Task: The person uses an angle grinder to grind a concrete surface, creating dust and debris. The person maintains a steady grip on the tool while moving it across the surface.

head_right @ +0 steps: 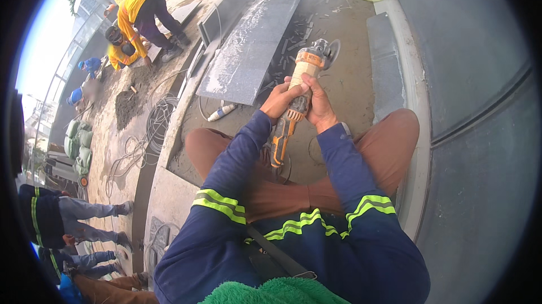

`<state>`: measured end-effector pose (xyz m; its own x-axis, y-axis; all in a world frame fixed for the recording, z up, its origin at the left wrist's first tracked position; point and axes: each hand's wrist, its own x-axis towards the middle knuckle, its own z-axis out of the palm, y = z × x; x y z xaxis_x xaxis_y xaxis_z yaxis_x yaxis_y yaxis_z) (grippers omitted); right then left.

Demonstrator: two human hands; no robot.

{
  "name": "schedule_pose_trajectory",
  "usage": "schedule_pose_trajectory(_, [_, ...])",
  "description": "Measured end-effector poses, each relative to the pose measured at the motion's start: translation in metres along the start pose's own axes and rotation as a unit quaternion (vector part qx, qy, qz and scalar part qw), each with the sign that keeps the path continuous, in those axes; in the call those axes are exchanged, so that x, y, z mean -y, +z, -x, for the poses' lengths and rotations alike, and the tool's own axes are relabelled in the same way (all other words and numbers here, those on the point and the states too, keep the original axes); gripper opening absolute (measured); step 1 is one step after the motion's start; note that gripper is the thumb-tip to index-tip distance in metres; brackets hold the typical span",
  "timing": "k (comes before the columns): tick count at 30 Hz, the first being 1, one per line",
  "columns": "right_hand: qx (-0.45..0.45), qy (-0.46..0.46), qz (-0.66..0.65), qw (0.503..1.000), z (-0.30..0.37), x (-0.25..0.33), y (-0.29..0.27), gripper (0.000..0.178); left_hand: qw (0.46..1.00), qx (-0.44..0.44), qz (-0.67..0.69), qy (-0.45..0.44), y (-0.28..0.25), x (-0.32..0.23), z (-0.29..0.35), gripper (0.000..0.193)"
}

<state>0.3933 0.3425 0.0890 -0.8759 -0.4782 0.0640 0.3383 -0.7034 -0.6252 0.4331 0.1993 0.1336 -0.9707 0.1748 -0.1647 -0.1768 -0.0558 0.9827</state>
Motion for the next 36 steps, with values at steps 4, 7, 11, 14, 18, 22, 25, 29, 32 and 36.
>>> schedule_pose_trajectory(4, [-0.001, -0.014, -0.017, 1.000, -0.002, 0.001, -0.001, 0.068, 1.000, 0.000, -0.013, 0.003, 0.004, -0.002, 0.022, 0.077])
schedule_pose_trajectory(7, [-0.043, -0.017, -0.040, 0.998, 0.002, 0.006, 0.000, 0.066, 0.999, -0.036, -0.022, 0.003, 0.021, 0.002, 0.057, 0.084])
schedule_pose_trajectory(11, [-0.045, 0.001, -0.043, 0.998, -0.009, 0.010, -0.021, 0.060, 0.997, -0.022, -0.067, -0.040, 0.020, 0.031, 0.082, 0.077])
schedule_pose_trajectory(14, [-0.045, 0.014, -0.058, 0.997, -0.014, -0.005, -0.032, 0.060, 0.994, -0.038, -0.068, -0.077, 0.015, 0.042, 0.085, 0.059])
schedule_pose_trajectory(18, [-0.054, 0.011, -0.103, 0.993, -0.038, -0.040, -0.012, 0.059, 0.989, -0.090, -0.089, -0.078, -0.016, 0.037, 0.080, 0.035])
schedule_pose_trajectory(22, [-0.053, -0.011, -0.124, 0.991, -0.079, -0.067, -0.019, 0.067, 0.980, -0.138, -0.111, -0.094, -0.028, 0.022, 0.051, 0.028])
schedule_pose_trajectory(25, [-0.101, -0.038, -0.138, 0.985, -0.090, -0.096, -0.011, 0.065, 0.968, -0.161, -0.141, -0.134, -0.047, 0.025, 0.032, 0.027])
schedule_pose_trajectory(29, [-0.165, -0.043, -0.167, 0.971, -0.116, -0.121, -0.022, 0.057, 0.960, -0.170, -0.161, -0.154, -0.071, 0.044, 0.010, 0.028])
schedule_pose_trajectory(32, [-0.192, -0.027, -0.224, 0.955, -0.134, -0.146, -0.017, 0.056, 0.943, -0.203, -0.195, -0.180, -0.099, 0.054, 0.004, 0.027])
schedule_pose_trajectory(36, [-0.258, 0.012, -0.205, 0.944, -0.162, -0.168, -0.018, 0.066, 0.933, -0.230, -0.178, -0.213, -0.104, 0.048, -0.014, 0.026])
